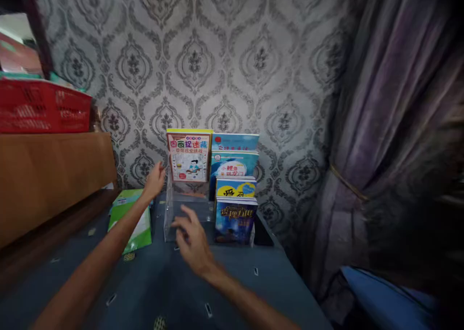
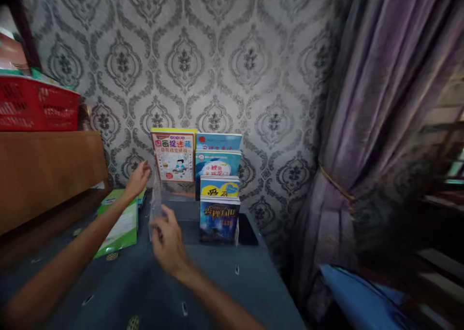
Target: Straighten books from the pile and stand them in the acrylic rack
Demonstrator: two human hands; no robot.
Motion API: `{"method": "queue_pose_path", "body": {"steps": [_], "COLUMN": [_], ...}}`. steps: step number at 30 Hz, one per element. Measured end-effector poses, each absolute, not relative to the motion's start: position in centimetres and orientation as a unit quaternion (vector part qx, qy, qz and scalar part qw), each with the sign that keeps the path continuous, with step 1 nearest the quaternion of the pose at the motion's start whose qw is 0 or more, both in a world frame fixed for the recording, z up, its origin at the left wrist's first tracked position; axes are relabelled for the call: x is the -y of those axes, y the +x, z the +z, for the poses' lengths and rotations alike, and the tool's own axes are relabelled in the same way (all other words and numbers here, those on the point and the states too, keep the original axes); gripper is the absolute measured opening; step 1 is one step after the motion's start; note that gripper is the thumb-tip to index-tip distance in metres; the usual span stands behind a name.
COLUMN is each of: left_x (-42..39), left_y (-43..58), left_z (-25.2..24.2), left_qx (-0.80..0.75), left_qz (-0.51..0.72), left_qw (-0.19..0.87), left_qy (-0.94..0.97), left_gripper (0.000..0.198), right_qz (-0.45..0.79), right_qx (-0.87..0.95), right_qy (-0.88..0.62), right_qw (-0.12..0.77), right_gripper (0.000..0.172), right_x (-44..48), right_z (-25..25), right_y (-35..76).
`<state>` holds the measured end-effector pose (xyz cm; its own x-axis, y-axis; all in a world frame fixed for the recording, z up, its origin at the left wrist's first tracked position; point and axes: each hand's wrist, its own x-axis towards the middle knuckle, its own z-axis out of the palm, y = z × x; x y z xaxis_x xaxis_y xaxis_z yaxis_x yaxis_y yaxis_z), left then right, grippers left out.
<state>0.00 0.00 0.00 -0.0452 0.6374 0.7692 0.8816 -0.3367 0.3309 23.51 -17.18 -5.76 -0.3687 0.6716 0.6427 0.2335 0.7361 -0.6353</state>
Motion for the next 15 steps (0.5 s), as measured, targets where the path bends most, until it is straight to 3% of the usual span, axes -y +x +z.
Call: {"method": "queue_pose_path", "body": {"steps": [8, 12, 15], "left_x": [8.5, 11.8, 13.1], "left_y": [-3.0, -5.9, -7.5], "left_z": [-11.6, -15.9, -18.0], "left_qx": [0.611, 0.772, 0.806], "left_qz": [-0.386, -0.164, -0.079], "left_qw": [0.121, 0.112, 0.072], "left_qy": [-0.680, -0.603, -0.582], "left_gripper": [0.048, 0.056, 0.061], "right_qz": [0.280, 0.305, 0.325], "right_qx": [0.783, 0.764, 0.753], "right_qy": [-0.341, -0.376, -0.383], "right_qw": [0.439, 0.426, 0.425], "right_gripper": [0.033, 0.035, 0.036], "right_x": [20.0, 19.7, 19.4], "right_z": [-17.7, -20.7, -21.6], "right_y": [24.6, 24.6, 24.5]}}
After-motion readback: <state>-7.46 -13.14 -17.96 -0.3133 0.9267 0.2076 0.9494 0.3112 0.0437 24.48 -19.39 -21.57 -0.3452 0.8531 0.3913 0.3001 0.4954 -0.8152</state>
